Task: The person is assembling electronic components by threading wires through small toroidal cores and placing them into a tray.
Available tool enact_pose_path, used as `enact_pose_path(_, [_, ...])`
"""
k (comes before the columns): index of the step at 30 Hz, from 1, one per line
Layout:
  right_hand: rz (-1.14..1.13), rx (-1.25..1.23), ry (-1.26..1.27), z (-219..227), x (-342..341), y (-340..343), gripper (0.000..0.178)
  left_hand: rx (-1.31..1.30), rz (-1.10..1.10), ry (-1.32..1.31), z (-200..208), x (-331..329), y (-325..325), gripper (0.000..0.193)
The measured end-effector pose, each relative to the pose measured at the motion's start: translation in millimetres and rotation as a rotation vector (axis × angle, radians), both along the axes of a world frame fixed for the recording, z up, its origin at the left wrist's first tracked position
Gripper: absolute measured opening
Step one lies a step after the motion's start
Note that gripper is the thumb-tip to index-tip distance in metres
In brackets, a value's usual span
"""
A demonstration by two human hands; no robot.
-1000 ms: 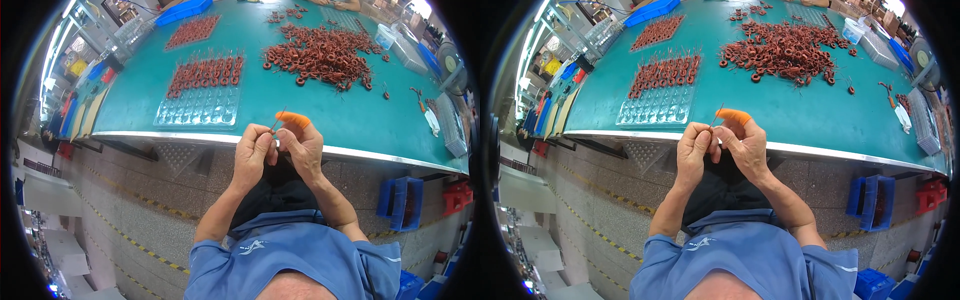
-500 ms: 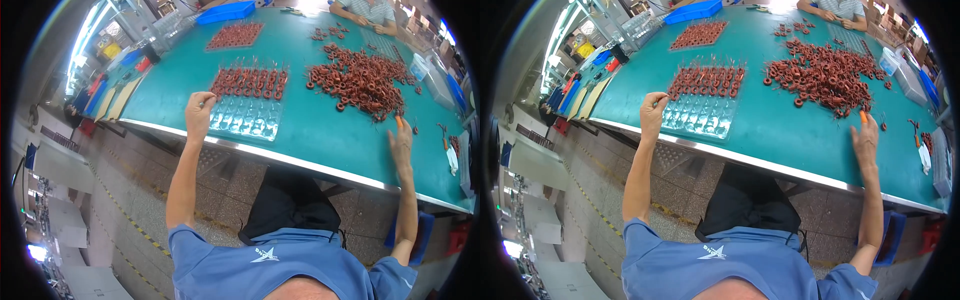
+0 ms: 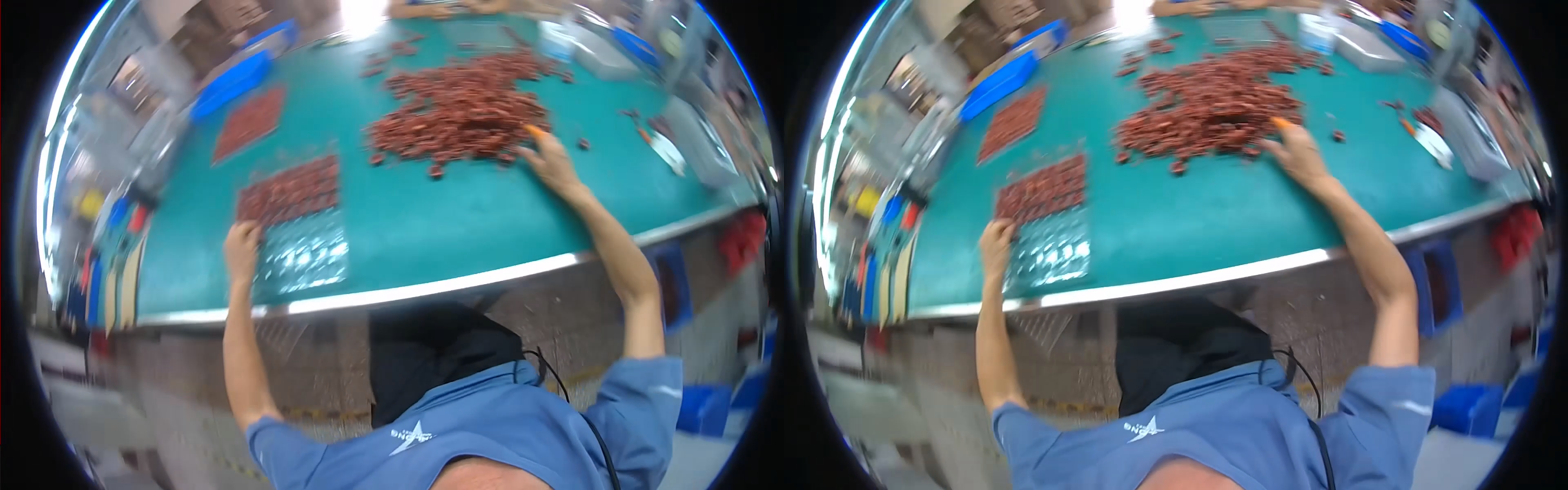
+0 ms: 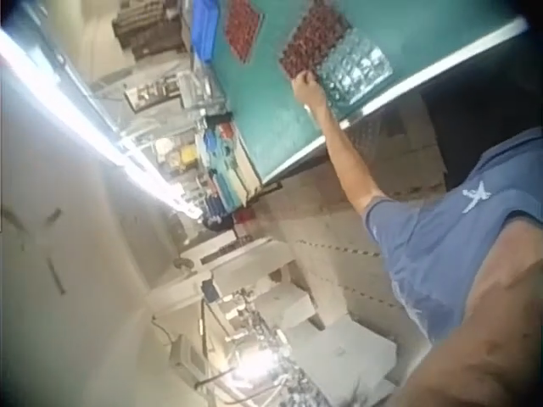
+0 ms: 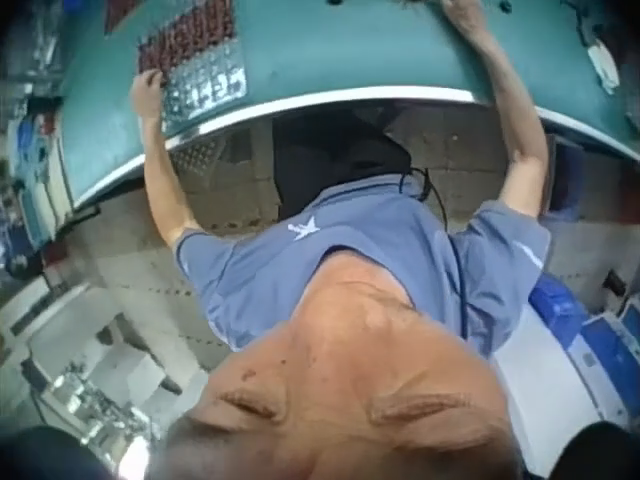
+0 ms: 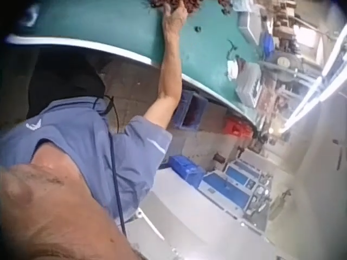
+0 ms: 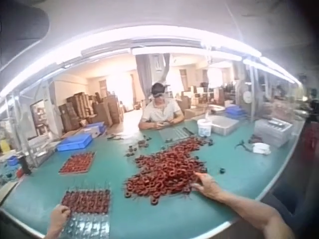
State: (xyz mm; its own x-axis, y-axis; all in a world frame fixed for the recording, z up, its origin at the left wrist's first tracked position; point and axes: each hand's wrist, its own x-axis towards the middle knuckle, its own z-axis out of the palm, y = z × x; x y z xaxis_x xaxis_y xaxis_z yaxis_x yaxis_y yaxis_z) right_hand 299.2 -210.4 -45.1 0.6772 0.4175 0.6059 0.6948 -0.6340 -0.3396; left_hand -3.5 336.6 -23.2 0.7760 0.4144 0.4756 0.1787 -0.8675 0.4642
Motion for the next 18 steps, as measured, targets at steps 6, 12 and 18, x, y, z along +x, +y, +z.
enact_pose_path(6, [0.02,0.332,0.319,8,-1,14,0.05,0.017,0.092,-0.175,18,1,-38,0.019])
enact_pose_path(12, [-0.094,0.282,0.239,15,-12,24,0.053,0.068,-0.525,-0.798,169,-97,-254,0.037])
enact_pose_path(18, [-0.039,0.366,0.192,1,-10,22,0.036,-0.473,-1.298,-1.056,193,-110,-330,0.021])
